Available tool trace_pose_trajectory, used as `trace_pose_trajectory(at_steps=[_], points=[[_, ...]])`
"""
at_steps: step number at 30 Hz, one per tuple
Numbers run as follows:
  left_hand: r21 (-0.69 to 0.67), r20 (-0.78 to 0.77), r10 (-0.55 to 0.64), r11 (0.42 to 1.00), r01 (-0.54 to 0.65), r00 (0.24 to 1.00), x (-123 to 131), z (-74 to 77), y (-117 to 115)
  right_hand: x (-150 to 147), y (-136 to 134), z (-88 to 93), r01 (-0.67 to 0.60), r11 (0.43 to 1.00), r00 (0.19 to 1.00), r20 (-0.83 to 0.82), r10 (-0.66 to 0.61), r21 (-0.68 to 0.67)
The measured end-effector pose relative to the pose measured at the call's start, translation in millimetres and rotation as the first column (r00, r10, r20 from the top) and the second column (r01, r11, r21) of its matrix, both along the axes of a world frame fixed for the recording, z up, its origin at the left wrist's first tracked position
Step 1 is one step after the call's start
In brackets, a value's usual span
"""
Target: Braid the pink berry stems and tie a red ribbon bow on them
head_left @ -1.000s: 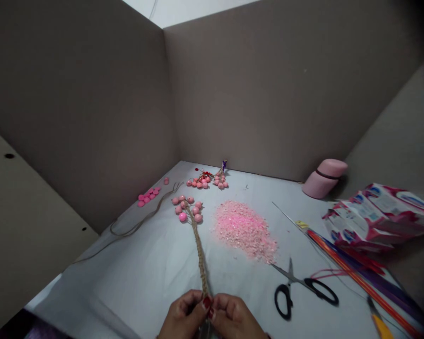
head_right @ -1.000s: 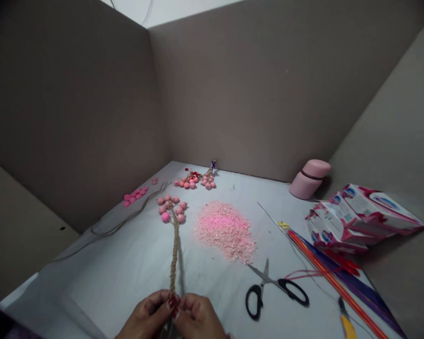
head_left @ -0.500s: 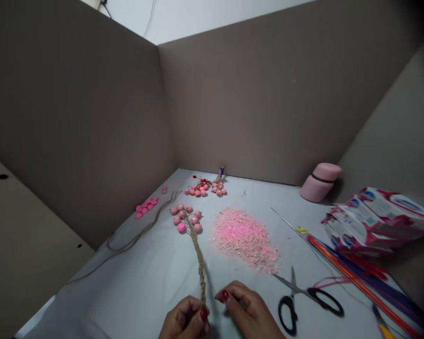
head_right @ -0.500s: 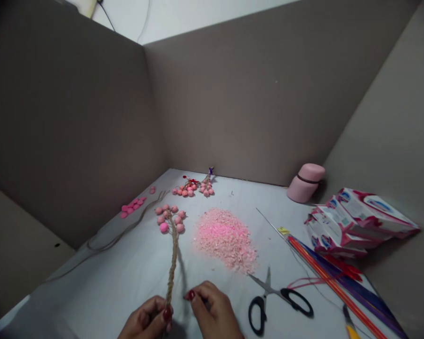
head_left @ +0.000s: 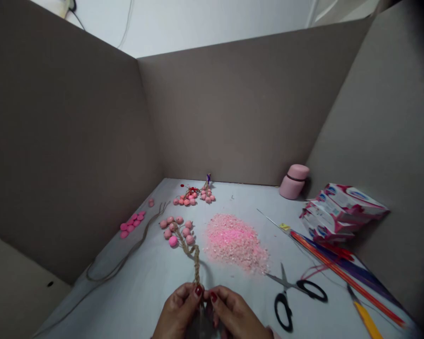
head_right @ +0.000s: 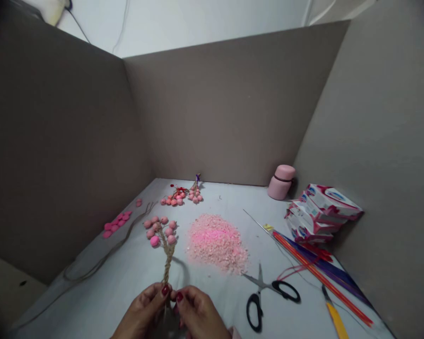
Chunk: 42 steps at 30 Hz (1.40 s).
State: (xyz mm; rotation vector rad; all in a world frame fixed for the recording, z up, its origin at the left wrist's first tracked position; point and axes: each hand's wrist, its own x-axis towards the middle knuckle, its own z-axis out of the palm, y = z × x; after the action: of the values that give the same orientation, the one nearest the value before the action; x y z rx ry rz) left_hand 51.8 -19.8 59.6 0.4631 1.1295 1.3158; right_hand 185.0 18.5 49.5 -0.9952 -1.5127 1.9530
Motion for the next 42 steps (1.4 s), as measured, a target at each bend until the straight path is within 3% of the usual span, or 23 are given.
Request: trace_pose_trajectory(at_steps=[5, 7, 9, 13, 21, 28, 34, 38, 42], points=[[0.044, 0.081, 0.041, 0.998, -0.045, 0.996, 2.0, -12.8, 10.2, -3.2, -0.2, 6.3, 0.139, 0.948, 0.989, -0.001, -0.145, 0.285], [0.022, 0.126, 0.038, 0.999, -0.041, 0.991, 2.5, -16.1, 10.5, -4.3, -0.4, 7.3, 0.153, 0.93, 0.986, 0.006, -0.164, 0.333], [-0.011, 0.19, 0.027, 1.0, -0.025, 0.981, 3.4, -16.7, 9.1, -5.5, -1.4, 7.7, 0.168, 0.941, 0.985, -0.015, -0.171, 0.293], [-0.055, 0.259, 0.015, 0.998, -0.001, 0.966, 8.6, -16.0, 4.9, -8.2, -5.5, 7.5, 0.102, 0.994, 0.982, -0.167, -0.094, 0.04], [-0.025, 0.428, -0.146, 0.985, 0.173, 0.892, 5.2, -20.2, 0.1, -7.0, -12.7, 5.3, 0.094, 0.977, 0.945, -0.291, -0.147, -0.19], [0.008, 0.313, -0.246, 0.967, 0.256, 0.917, -7.2, -22.0, 0.7, -6.2, -16.4, 1.7, 0.028, 0.983, 0.973, -0.219, -0.069, -0.183], [0.01, 0.025, -0.22, 0.975, 0.22, 0.975, -7.1, -21.7, -3.3, -9.8, -19.6, 0.6, 0.057, 0.981, 0.976, -0.198, -0.094, -0.186], [0.063, 0.121, -0.174, 0.984, 0.168, 0.977, -4.4, -25.7, -4.9, -8.8, -21.4, -0.3, 0.056, 0.988, 0.986, -0.149, -0.077, -0.143], [0.059, 0.243, -0.141, 0.99, 0.13, 0.96, -4.8, -25.8, -6.2, -3.4, -21.3, -2.9, 0.135, 0.986, 0.991, -0.003, -0.136, -0.095]])
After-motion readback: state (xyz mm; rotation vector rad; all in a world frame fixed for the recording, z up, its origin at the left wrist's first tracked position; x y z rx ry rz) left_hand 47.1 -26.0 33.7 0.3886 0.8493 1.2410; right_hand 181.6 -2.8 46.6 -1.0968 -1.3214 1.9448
